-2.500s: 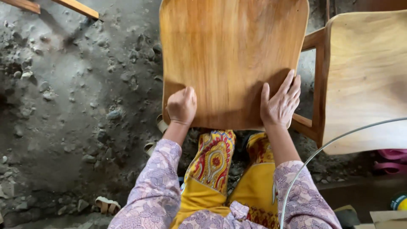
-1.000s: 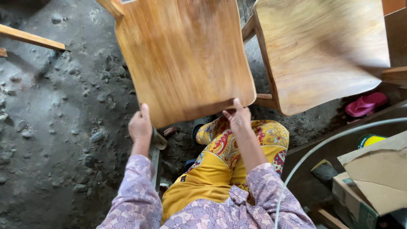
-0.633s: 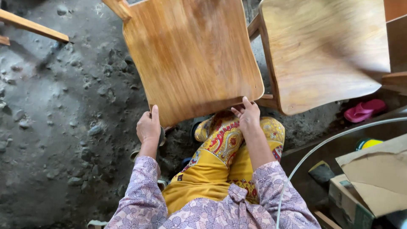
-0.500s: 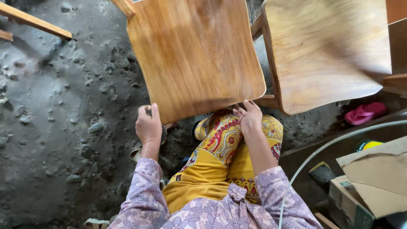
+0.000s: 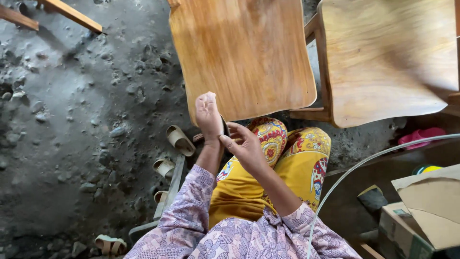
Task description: The person sands the surface of a wooden chair seat using a sanding block. They hold the chair steady with one hand while moving the sanding block back and forth across the wood with the other hand.
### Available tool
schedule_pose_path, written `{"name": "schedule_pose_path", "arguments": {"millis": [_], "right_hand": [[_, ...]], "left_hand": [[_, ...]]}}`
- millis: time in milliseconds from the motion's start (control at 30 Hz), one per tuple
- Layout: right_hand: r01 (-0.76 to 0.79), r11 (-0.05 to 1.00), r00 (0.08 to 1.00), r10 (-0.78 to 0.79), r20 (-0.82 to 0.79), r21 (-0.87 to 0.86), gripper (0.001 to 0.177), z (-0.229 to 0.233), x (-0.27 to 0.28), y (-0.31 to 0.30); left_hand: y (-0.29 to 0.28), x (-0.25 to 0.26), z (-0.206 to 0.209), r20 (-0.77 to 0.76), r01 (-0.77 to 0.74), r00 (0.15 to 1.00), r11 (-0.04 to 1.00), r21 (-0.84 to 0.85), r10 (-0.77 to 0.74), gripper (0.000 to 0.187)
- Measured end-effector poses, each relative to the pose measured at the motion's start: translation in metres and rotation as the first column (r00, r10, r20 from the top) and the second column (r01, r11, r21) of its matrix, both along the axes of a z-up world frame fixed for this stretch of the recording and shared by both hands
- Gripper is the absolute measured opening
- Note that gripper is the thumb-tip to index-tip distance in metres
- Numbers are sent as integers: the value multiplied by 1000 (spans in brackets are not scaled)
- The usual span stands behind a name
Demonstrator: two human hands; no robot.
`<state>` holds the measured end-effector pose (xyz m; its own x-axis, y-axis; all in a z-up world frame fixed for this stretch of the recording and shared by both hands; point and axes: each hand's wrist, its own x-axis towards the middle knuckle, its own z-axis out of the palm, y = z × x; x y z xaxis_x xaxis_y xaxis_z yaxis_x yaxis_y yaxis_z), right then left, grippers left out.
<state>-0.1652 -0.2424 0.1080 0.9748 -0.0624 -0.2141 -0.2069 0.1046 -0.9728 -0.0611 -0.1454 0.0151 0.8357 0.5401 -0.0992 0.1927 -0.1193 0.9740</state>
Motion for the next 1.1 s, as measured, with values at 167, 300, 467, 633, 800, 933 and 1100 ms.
{"name": "schedule_pose_path", "arguments": {"millis": [167,300,467,633,800,933,1100], "right_hand": [[6,998,1000,-6,-1,-60,24,-12,-4,-5],[73,996,992,-67,-110,52,23,-37,4,-16],[201,967,969,-172,-179,158,19,-58,11,-18],[99,989,966,-70,-249,106,16,-35,28,-33],[199,914,980,-194,50,-355,25,-45,75,-86],[373,628,925,-193,327,-683,32,-56,123,-113],[349,386,937,-118,330,-854,44,-87,147,-110]], "left_hand": [[-4,-19,35,-15,41,999,981,-188,-44,21],[-2,-33,62,23,251,965,888,-384,-263,12],[7,-45,92,7,409,888,782,-470,-460,25],[12,-27,56,-43,323,916,799,-507,-398,11],[48,27,81,162,269,882,754,599,-443,14],[58,31,34,115,123,826,376,919,-551,25],[58,-24,-3,-86,167,792,79,983,-605,44]]}}
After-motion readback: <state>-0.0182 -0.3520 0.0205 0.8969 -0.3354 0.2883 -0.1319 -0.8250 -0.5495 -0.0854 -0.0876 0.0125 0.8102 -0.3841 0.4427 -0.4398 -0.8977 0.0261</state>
